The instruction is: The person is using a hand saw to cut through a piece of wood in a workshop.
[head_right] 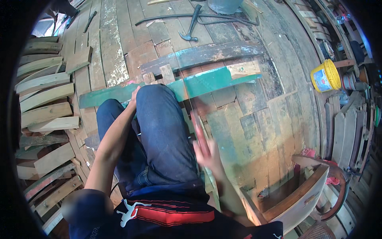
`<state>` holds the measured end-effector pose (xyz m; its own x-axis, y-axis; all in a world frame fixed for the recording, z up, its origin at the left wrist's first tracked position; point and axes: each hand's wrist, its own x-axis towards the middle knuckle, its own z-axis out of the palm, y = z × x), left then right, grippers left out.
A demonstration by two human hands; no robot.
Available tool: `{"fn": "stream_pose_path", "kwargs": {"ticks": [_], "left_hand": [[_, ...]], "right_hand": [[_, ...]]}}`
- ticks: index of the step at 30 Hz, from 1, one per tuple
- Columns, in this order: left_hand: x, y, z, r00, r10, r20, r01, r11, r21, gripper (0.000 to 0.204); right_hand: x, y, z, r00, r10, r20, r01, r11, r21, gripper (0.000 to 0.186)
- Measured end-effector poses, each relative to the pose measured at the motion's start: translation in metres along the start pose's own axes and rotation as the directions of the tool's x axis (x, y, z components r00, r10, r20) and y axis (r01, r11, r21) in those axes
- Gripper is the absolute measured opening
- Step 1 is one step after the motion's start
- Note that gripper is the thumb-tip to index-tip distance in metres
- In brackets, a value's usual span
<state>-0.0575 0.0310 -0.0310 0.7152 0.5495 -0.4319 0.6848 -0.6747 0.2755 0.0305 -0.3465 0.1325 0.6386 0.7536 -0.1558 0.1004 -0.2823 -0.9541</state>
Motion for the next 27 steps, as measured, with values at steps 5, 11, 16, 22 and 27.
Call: {"fn": "stream_pose_path", "kwargs": {"ticks": [5, 11, 16, 22, 27], "left_hand": [[-0.002, 0.025, -0.006, 1.0, -0.017, -0.013, 0.018, 0.996, 0.085, 0.036], [0.012, 0.019, 0.001, 0.995, 0.094, 0.025, -0.095, 0.993, 0.068, 0.034], [0.003, 0.004, 0.002, 0.999, -0.021, -0.028, 0.023, 0.996, 0.088, 0.035], [0.01, 0.033, -0.003, 1.0, 0.012, -0.005, -0.011, 0.995, 0.1, 0.034], [0.007, 0.017, 0.006, 0.995, 0.097, -0.002, -0.096, 0.992, 0.075, 0.034]], "right_hand": [[-0.036, 0.007, -0.013, 0.994, 0.106, -0.006, -0.105, 0.994, 0.036, 0.011], [0.05, 0.031, 0.001, 0.992, -0.014, -0.125, 0.026, 0.995, 0.1, 0.016], [-0.067, -0.024, -0.03, 0.995, 0.055, -0.085, -0.057, 0.998, -0.016, 0.036], [0.037, 0.04, 0.009, 0.98, -0.151, -0.128, 0.152, 0.988, -0.007, 0.023], [0.045, 0.031, 0.013, 0.974, 0.067, -0.214, -0.048, 0.995, 0.09, 0.006]]}}
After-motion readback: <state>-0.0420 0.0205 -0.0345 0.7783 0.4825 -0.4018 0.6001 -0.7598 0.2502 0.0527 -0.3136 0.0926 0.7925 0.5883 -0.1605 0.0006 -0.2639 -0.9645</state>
